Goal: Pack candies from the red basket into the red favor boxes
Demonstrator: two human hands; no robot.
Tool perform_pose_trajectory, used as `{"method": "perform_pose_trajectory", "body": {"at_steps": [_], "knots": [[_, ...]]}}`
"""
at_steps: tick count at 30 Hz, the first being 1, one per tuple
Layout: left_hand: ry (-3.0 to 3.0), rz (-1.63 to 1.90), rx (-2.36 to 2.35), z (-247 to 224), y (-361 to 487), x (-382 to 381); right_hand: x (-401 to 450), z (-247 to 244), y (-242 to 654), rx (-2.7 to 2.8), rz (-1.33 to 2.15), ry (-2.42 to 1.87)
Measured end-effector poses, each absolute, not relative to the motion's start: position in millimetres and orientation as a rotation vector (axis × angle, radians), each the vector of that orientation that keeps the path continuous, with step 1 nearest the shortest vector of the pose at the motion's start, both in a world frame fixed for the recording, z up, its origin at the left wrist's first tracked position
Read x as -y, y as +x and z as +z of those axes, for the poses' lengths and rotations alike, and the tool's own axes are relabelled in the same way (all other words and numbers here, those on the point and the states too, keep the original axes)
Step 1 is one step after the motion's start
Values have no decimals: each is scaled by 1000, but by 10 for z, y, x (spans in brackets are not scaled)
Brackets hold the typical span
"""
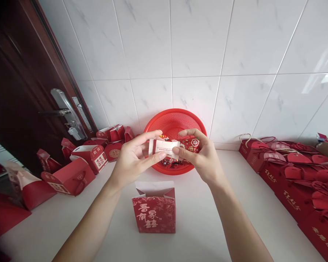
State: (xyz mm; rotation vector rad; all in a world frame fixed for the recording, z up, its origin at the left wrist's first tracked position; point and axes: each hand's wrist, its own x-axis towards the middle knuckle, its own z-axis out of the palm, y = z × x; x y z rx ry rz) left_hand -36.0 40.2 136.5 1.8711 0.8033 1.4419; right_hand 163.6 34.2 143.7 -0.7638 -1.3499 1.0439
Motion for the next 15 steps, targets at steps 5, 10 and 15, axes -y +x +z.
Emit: {"method": "perform_pose_trajectory", "body": {"at_steps": [5, 10, 15], "knots": [[1769, 1363, -768, 1407, -370, -405, -337, 1447, 1654, 1345, 1011, -759], [1738, 1378, -766, 1427, -357, -412, -328, 1454, 1660, 1353, 995, -767], [1731, 1397, -777, 1425, -350, -412, -346, 1431, 1663, 1365, 1009, -771]]}}
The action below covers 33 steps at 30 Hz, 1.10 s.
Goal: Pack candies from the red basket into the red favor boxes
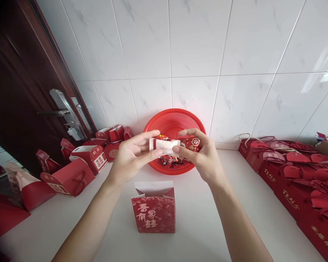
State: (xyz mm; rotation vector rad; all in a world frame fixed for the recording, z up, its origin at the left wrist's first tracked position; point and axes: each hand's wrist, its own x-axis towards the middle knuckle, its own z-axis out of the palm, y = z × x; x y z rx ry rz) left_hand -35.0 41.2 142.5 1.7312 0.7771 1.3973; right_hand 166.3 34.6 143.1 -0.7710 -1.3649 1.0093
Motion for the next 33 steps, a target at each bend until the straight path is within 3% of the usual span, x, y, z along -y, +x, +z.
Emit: {"method": "perform_pose_trajectory", "body": {"at_steps": [15, 33], "knots": [[2149, 1692, -587, 1413, -373, -479, -348, 1465, 1655, 1329, 1162, -715], [1827, 1598, -741, 1456, -372, -437, -364, 1450, 1664, 1306, 1067, -767]]}}
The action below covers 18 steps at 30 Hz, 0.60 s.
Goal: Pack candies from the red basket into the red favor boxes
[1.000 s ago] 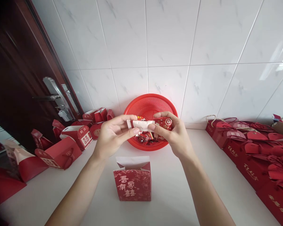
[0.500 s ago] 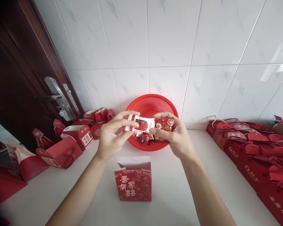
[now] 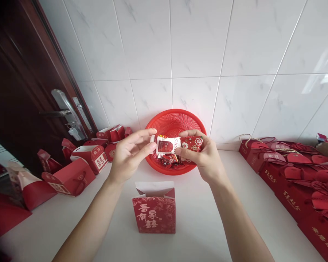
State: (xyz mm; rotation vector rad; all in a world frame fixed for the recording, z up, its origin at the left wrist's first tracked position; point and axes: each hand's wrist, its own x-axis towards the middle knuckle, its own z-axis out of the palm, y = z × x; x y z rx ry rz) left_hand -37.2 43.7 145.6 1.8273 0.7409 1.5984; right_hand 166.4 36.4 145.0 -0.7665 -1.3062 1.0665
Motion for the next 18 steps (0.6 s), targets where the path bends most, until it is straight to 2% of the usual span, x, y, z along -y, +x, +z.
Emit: {"method": "perform_pose_trajectory", "body": {"at_steps": [18], "knots": [[1804, 1442, -746, 1477, -344, -378, -365, 1460, 1683, 1212, 1024, -737]]}}
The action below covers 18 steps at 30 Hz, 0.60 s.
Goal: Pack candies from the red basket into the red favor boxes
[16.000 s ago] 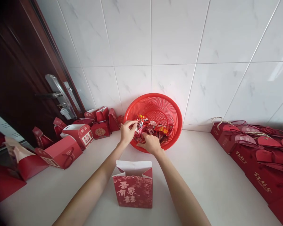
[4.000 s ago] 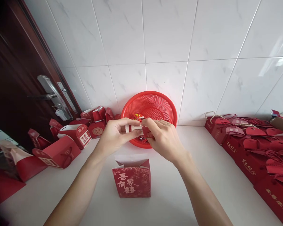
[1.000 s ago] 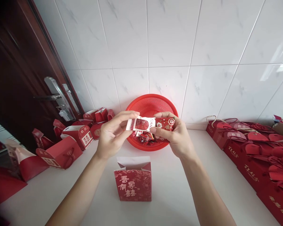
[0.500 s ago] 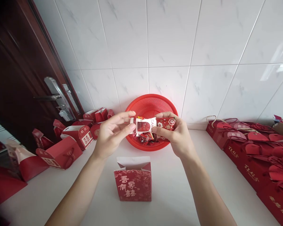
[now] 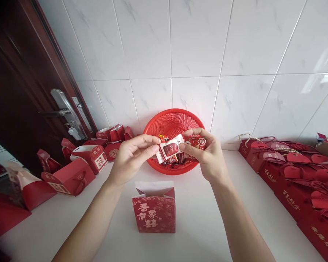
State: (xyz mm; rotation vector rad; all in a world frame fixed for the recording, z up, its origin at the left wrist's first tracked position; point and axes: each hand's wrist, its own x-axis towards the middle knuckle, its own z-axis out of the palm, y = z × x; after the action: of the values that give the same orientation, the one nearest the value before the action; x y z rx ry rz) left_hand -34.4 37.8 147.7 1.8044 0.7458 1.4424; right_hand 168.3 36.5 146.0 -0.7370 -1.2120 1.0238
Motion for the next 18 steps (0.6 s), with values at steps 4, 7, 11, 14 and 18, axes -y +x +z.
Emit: {"method": "perform_pose_trajectory", "body": {"at_steps": [4, 7, 11, 14, 18], "knots": [[1800, 1405, -740, 1484, -348, -386, -357, 1479, 1697, 1203, 1026, -743], [1792, 1384, -722, 1484, -347, -382, -364, 1483, 1695, 1173, 1041, -741], [1789, 1338, -730, 1483, -349, -364, -377, 1469, 1688, 1133, 1071, -748], [1800, 1308, -728, 1479, -355, -354, -381, 1460, 1685, 1120, 1067, -748], [1818, 1261, -744, 1472, -362, -354, -386, 1461, 1680, 1104, 1060, -749]]}}
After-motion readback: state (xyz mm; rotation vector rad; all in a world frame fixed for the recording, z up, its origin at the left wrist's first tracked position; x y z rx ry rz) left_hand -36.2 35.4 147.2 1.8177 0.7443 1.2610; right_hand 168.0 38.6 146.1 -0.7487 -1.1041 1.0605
